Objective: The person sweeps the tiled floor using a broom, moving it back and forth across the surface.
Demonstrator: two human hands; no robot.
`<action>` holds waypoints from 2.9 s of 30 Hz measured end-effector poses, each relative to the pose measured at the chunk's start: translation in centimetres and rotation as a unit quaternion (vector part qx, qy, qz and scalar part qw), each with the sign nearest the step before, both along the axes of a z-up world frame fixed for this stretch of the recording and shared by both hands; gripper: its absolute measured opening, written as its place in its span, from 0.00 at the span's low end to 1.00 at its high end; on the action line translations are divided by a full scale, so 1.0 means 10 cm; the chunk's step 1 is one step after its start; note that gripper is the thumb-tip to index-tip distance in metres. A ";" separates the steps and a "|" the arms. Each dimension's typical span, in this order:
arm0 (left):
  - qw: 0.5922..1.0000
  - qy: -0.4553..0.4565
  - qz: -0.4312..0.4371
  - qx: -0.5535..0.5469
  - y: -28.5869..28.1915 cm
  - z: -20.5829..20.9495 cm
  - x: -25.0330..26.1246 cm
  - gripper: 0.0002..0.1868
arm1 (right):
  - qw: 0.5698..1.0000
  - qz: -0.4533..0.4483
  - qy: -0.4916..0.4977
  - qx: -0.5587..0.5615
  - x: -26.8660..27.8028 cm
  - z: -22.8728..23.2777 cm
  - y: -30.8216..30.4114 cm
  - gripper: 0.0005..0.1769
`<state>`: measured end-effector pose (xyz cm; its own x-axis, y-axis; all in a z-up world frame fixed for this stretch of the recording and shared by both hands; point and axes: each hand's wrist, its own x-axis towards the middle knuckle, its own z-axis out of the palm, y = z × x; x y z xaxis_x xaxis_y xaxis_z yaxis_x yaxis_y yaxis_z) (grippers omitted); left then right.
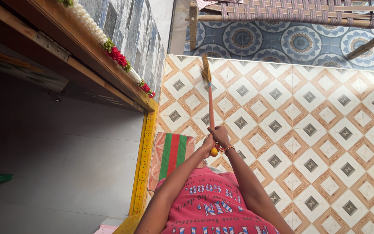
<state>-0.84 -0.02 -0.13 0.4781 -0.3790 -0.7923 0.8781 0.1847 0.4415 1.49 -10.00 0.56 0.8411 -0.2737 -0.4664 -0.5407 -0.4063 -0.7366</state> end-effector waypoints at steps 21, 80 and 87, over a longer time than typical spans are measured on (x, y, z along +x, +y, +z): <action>0.994 0.054 -0.065 -0.065 0.17 0.09 -0.68 0.30 | 0.997 -0.075 0.033 -0.004 -0.81 0.17 0.14 0.29; 0.996 0.083 -0.033 -0.007 0.55 0.09 -3.49 0.28 | 0.999 -0.033 0.024 -0.032 -3.56 0.11 0.58 0.30; 0.997 0.072 -0.019 0.034 0.39 0.12 -3.60 0.29 | 0.998 -0.020 0.033 -0.042 -3.63 0.14 0.44 0.30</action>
<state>-36.85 3.84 1.11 0.3442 -0.3371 -0.8763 0.9389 0.1237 0.3212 -34.81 -5.59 1.98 0.7970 -0.3461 -0.4950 -0.6039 -0.4420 -0.6633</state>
